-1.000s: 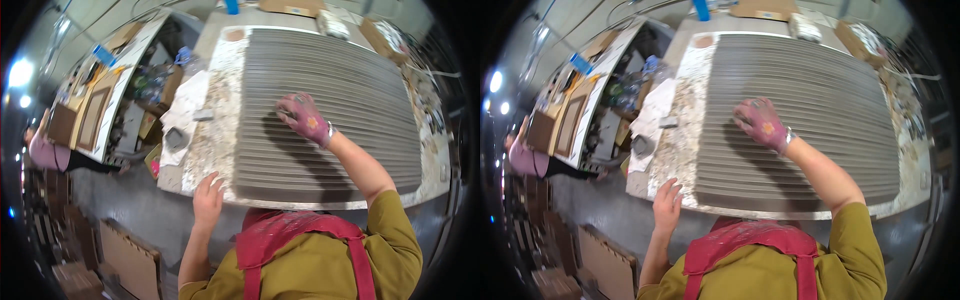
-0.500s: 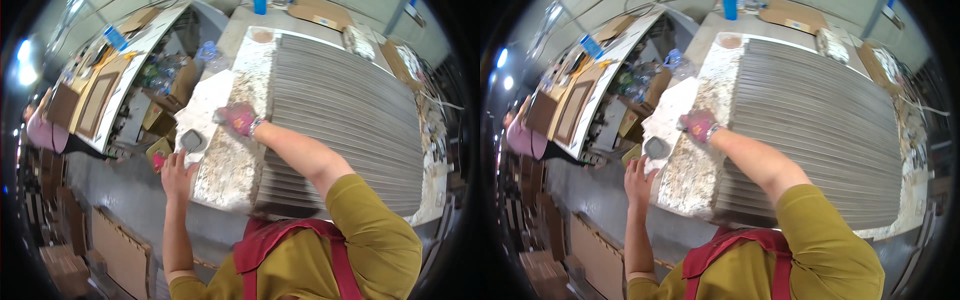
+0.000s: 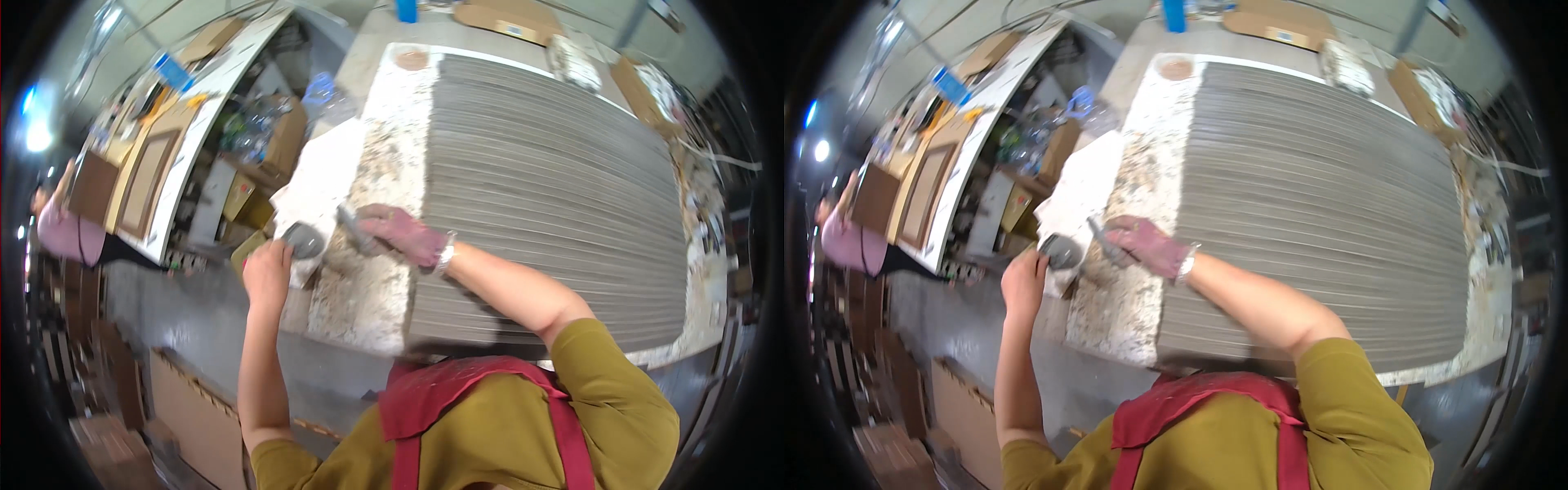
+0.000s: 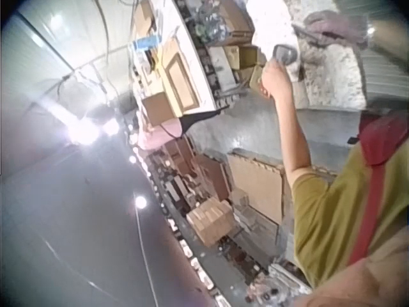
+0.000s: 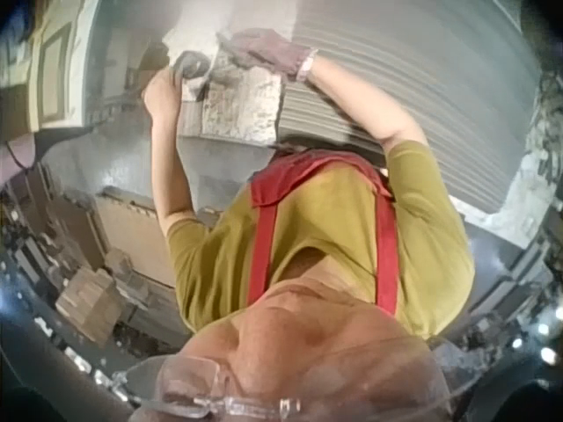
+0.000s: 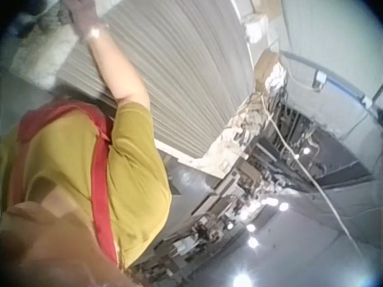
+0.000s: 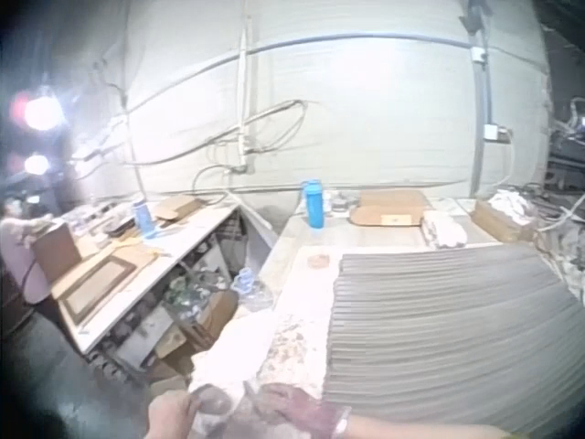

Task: The person wipes a large fluted wood panel with a cloth and applies a material to the edges using a putty knife.

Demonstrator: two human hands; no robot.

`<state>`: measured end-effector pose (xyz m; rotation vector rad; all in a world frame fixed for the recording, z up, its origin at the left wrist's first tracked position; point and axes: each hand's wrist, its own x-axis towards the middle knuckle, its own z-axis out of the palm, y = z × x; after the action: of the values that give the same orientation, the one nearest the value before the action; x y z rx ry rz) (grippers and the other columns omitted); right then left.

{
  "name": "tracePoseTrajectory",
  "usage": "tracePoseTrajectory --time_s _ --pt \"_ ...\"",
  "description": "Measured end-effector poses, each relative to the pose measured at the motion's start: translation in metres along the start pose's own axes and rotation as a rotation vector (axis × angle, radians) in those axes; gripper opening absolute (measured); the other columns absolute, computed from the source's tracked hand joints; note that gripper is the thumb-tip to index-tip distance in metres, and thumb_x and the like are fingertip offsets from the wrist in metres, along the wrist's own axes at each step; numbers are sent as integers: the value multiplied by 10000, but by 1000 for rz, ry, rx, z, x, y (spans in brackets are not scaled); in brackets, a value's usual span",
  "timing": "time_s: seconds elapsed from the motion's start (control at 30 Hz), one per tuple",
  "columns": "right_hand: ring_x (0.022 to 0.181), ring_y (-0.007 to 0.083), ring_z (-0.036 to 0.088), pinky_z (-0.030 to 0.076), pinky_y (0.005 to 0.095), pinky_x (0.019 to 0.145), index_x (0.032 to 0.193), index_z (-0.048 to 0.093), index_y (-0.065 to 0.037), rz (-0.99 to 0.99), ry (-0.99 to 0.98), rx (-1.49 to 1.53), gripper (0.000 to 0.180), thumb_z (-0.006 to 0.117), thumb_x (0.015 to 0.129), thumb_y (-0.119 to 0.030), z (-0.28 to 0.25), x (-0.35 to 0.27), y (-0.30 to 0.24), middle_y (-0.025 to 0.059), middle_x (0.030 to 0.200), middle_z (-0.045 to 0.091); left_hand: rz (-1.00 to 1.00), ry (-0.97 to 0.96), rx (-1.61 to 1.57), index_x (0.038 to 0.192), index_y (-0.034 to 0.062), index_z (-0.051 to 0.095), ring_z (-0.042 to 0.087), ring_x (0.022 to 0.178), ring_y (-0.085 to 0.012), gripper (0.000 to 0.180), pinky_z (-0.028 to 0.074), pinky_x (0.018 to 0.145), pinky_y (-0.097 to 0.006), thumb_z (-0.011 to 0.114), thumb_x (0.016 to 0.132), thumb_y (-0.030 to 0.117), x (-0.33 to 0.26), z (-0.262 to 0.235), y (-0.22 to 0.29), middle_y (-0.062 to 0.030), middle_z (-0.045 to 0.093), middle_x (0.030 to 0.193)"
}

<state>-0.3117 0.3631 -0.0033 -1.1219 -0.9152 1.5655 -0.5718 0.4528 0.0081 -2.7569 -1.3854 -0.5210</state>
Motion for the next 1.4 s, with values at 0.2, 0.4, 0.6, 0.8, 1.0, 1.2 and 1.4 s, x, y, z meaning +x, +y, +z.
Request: tracePoseTrajectory --time_s 0.2,0.4,0.6,0.8,1.0,1.2,1.4 --pt "1017 243 601 455 324 913 1267 515 -1 -278 61 -511 490 634 894 -295 13 23 1 157 1131 629 -489 -17 -699 755 -7 575 435 537 -73 231 377 521 -279 628 866 189 4 -4 -24 -21 516 562" --pt "969 356 617 464 406 873 1221 561 -111 -437 87 -913 401 639 873 -297 62 53 -15 182 1085 632 -631 7 -1084 707 84 527 360 498 -11 208 250 446 -200 590 898 140 -7 -10 -35 64 449 589" --pt "912 350 621 459 449 826 1166 575 -139 -413 53 -1295 345 618 859 -291 75 53 -22 177 989 633 -702 26 -1258 706 114 504 331 472 -13 207 220 414 -187 574 900 139 -13 -32 -34 69 428 587" --pt "936 370 608 465 452 817 1142 562 -105 -447 67 -1153 333 596 868 -291 89 48 -21 187 1003 626 -621 52 -1127 687 108 495 344 484 -19 219 218 413 -205 570 889 145 -3 -28 -25 65 426 587" --pt "804 328 635 491 411 732 1093 593 -48 -379 89 -1009 328 587 878 -294 75 47 -13 171 885 646 -729 43 -1120 696 117 494 318 475 -32 214 197 400 -226 551 898 156 -3 -35 -31 69 406 568" --pt "678 161 584 472 270 580 1051 601 -31 235 -172 180 285 485 971 -278 70 43 -6 101 863 639 -814 104 -1487 751 99 527 379 515 -41 161 267 466 -210 570 901 139 -20 -14 -40 54 453 603" --pt "710 181 618 488 287 574 1097 582 -39 387 -67 522 317 400 1015 -285 72 43 6 114 928 656 -1046 205 -1839 776 123 546 480 622 -17 136 401 561 -149 593 903 114 -36 11 -17 64 510 721"
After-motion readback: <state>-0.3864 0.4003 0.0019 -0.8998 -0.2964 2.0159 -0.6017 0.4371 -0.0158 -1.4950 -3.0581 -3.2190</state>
